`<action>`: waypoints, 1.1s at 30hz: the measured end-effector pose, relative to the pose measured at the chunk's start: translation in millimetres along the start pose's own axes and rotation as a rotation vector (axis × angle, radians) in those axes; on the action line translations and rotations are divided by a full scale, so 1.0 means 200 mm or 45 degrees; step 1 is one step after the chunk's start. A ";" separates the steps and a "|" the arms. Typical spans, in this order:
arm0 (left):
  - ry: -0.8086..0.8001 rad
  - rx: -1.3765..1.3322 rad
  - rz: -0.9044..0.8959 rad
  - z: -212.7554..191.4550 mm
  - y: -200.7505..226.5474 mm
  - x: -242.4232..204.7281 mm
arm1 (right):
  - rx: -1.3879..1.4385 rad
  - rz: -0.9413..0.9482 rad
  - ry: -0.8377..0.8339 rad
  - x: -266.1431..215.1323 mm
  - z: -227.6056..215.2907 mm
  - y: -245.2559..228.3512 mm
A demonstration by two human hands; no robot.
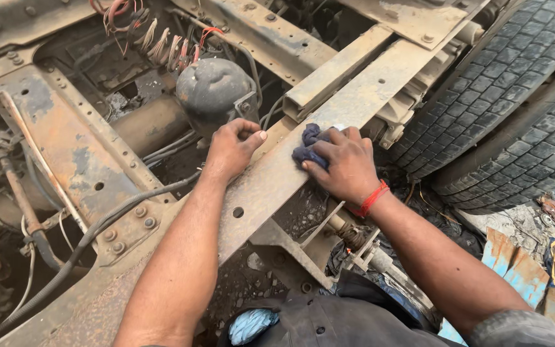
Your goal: The person cleans a truck chassis by wiping the metal frame and an air tank with a cloth.
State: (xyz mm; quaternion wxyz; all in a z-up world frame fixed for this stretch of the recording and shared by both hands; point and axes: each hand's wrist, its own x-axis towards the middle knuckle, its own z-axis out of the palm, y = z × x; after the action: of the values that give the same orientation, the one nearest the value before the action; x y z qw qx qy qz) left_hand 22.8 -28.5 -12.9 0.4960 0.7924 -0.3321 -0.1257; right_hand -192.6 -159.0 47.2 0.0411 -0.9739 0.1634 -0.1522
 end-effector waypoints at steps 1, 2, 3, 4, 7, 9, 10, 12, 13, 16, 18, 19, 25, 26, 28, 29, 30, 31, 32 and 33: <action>-0.008 -0.009 -0.007 0.00 -0.01 0.00 | -0.033 -0.020 -0.063 -0.04 0.01 -0.05; -0.017 -0.021 -0.016 0.01 -0.01 0.00 | 0.066 -0.207 -0.019 -0.09 0.03 -0.12; -0.026 -0.034 -0.025 0.02 0.00 0.00 | 0.166 -0.393 0.026 -0.16 0.06 -0.20; -0.037 -0.044 -0.025 0.02 0.00 0.00 | 0.248 -0.530 0.019 -0.22 0.08 -0.27; -0.046 -0.084 -0.030 -0.01 0.01 -0.01 | 0.413 -0.725 -0.004 -0.27 0.13 -0.35; -0.058 -0.084 -0.025 0.00 0.02 -0.01 | 0.403 -0.670 -0.021 -0.22 0.12 -0.29; -0.059 -0.085 -0.030 0.00 0.03 -0.02 | 0.358 -0.589 -0.040 -0.17 0.11 -0.23; -0.045 -0.027 0.001 0.00 0.03 -0.01 | 0.257 -0.385 -0.051 -0.03 0.07 -0.10; -0.035 0.008 0.014 -0.01 0.02 -0.01 | 0.202 -0.262 -0.043 0.05 0.05 -0.03; -0.094 -0.019 -0.102 0.01 0.02 -0.02 | 0.026 0.062 -0.017 0.16 0.02 0.06; -0.067 0.022 -0.041 0.00 0.03 0.00 | -0.057 0.094 0.000 0.17 0.02 0.00; -0.052 0.043 -0.011 0.00 0.03 0.01 | -0.046 -0.043 0.012 0.14 0.03 -0.07; -0.088 -0.027 -0.055 0.01 0.00 0.00 | 0.480 -0.895 0.012 -0.19 0.13 -0.44; -0.090 -0.034 -0.056 0.01 0.00 0.00 | 0.506 -0.890 -0.050 -0.17 0.13 -0.42; -0.090 -0.056 -0.053 0.01 0.01 0.00 | 0.487 -0.837 -0.071 -0.10 0.13 -0.32; -0.087 -0.028 -0.043 0.01 0.01 -0.01 | 0.442 -0.789 -0.030 -0.05 0.13 -0.26; -0.077 -0.002 -0.028 0.01 0.01 -0.01 | 0.358 -0.641 0.008 0.00 0.12 -0.18; -0.067 0.023 -0.012 0.01 0.02 0.00 | 0.274 -0.494 0.047 0.05 0.11 -0.11; -0.066 0.028 -0.016 0.01 0.02 0.00 | 0.207 -0.354 0.142 0.08 0.10 -0.05; -0.065 0.033 -0.020 0.01 0.02 -0.01 | 0.140 -0.215 0.238 0.11 0.09 -0.01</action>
State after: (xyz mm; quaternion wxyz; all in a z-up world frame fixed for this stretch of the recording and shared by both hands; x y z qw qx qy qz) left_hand 18.7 -30.6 -10.9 0.4762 0.7979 -0.3398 -0.1455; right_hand -166.6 -164.9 36.8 0.0660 -0.9620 0.0754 -0.2538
